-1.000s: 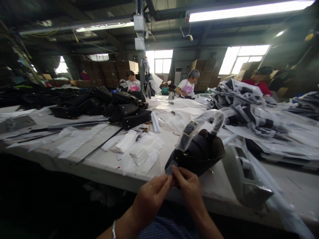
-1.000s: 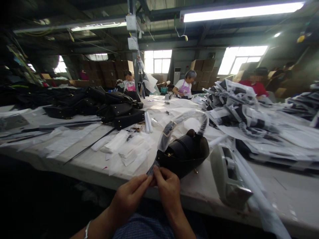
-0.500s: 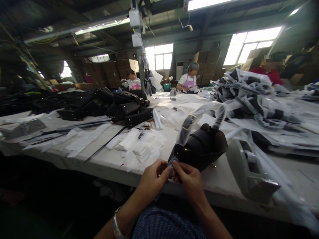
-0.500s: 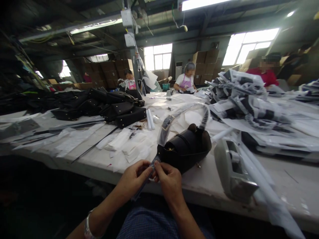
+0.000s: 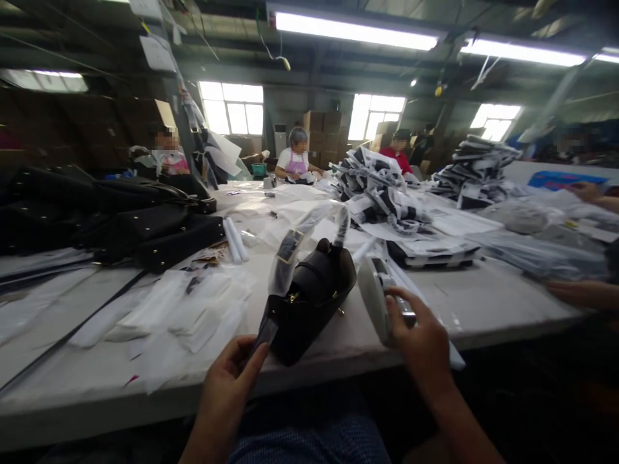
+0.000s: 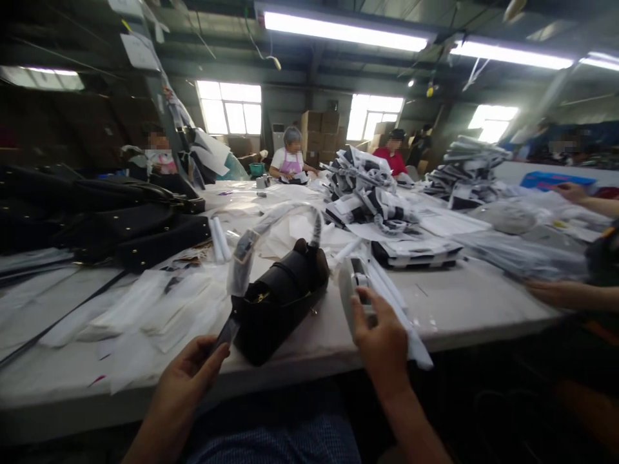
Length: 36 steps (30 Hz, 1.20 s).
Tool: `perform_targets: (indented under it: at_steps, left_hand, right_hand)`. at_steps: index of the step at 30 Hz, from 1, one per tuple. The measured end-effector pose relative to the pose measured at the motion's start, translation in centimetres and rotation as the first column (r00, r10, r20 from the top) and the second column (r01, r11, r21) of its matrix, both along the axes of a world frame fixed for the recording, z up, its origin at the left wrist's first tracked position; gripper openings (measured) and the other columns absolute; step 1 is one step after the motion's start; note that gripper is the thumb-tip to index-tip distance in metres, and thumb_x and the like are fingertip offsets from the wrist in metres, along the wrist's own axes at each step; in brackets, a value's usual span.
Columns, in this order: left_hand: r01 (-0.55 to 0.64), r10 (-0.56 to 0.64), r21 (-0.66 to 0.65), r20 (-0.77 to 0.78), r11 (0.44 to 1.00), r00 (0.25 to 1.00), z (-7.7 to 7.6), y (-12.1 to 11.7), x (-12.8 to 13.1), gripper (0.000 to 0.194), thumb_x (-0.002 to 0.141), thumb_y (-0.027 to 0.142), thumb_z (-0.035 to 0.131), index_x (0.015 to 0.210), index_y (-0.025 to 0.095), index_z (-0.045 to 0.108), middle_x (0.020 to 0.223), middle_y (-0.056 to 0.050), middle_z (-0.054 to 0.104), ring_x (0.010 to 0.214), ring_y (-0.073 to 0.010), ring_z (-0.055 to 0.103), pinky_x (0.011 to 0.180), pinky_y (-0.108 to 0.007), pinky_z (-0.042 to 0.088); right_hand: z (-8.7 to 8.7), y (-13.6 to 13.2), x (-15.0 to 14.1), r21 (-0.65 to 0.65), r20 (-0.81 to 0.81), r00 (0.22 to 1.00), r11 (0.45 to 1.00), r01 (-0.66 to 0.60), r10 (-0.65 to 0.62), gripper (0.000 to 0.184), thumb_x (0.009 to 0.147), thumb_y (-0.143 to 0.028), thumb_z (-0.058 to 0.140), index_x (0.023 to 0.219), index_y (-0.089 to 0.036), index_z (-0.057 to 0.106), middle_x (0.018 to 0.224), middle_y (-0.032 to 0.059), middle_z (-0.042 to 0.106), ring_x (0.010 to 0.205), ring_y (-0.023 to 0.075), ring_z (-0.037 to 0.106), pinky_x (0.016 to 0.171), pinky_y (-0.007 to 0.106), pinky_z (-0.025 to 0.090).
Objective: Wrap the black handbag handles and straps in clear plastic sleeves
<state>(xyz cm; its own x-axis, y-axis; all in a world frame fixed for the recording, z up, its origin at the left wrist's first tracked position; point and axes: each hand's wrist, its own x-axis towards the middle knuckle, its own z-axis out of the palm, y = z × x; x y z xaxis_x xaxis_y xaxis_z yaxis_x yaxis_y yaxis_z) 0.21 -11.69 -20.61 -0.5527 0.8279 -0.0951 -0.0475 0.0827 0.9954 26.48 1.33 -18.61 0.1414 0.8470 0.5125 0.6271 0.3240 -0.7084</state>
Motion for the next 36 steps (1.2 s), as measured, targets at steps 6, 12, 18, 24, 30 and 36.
perform_targets:
  at_steps: [6, 12, 18, 24, 30, 36]
  left_hand:
    - [-0.059, 0.059, 0.009, 0.026, 0.998, 0.998, -0.3, 0.0, 0.5, 0.046, 0.064, 0.053, 0.083, 0.089, 0.018, 0.069, 0.059, 0.004, 0.059, 0.05, -0.0106, 0.048, 0.045, -0.019, 0.032]
    - [-0.066, 0.066, 0.029, -0.009, 0.997, 0.998, 0.2, -0.2, 0.5, 0.053, 0.06, 0.061, 0.081, 0.088, 0.018, 0.069, 0.073, -0.001, 0.067, 0.056, -0.0139, 0.052, 0.047, -0.021, 0.036]
    - [-0.067, 0.068, 0.02, -0.017, 0.998, 0.998, 0.2, -0.1, 0.5, 0.053, 0.058, 0.062, 0.082, 0.087, 0.019, 0.07, 0.074, -0.001, 0.069, 0.057, -0.0148, 0.055, 0.047, -0.021, 0.037]
    - [-0.063, 0.063, -0.005, 0.0, 0.998, 0.998, -0.2, -0.1, 0.4, 0.053, 0.058, 0.061, 0.082, 0.088, 0.019, 0.07, 0.068, 0.0, 0.066, 0.054, -0.014, 0.052, 0.046, -0.021, 0.036]
    - [-0.088, 0.088, -0.002, 0.018, 0.996, 0.996, -0.2, -0.2, 0.6, 0.052, 0.057, 0.059, 0.083, 0.087, 0.019, 0.069, 0.066, 0.002, 0.063, 0.053, -0.0119, 0.049, 0.048, -0.02, 0.036]
    - [-0.062, 0.063, -0.013, 0.086, 0.998, 0.994, -0.1, -0.3, 0.5, 0.054, 0.058, 0.056, 0.085, 0.093, 0.018, 0.07, 0.074, 0.001, 0.068, 0.056, -0.0107, 0.048, 0.05, -0.019, 0.039]
  right_hand:
    - [-1.9, 5.5, 6.7, -0.316, -0.118, 0.993, 0.949, -0.014, -0.025, 0.029, 0.071, -0.048, 0.066, 0.069, -0.021, 0.077, 0.141, 0.0123, 0.058, 0.136, 0.0371, 0.043, 0.118, 0.046, 0.022]
    - [-1.8, 5.5, 6.5, -0.367, -0.321, 0.947, 0.92, -0.136, 0.012, 0.039, 0.075, -0.054, 0.065, 0.076, -0.019, 0.081, 0.133, 0.012, 0.065, 0.125, 0.0343, 0.057, 0.112, 0.046, 0.035]
    - [0.5, 2.8, 6.1, -0.297, -0.546, 0.838, 0.937, -0.185, -0.007, 0.036, 0.062, -0.052, 0.082, 0.078, -0.02, 0.081, 0.125, 0.0106, 0.07, 0.124, 0.0345, 0.057, 0.109, 0.044, 0.04]
    - [-0.1, -0.3, 6.1, -0.377, -0.622, 0.781, 0.894, -0.242, -0.051, 0.045, 0.061, -0.054, 0.085, 0.086, -0.016, 0.081, 0.104, 0.0112, 0.077, 0.11, 0.0306, 0.066, 0.099, 0.038, 0.051]
    - [-4.2, -0.8, 6.0, -0.401, -0.782, 0.6, 0.873, -0.276, -0.169, 0.041, 0.052, -0.042, 0.094, 0.081, -0.016, 0.08, 0.08, 0.0084, 0.079, 0.072, 0.0199, 0.073, 0.063, 0.025, 0.061]
    - [-7.0, -1.4, 5.7, -0.371, -0.764, 0.618, 0.91, -0.186, -0.186, 0.04, 0.049, -0.038, 0.095, 0.078, -0.015, 0.079, 0.068, 0.0044, 0.076, 0.056, 0.0145, 0.066, 0.051, 0.021, 0.057]
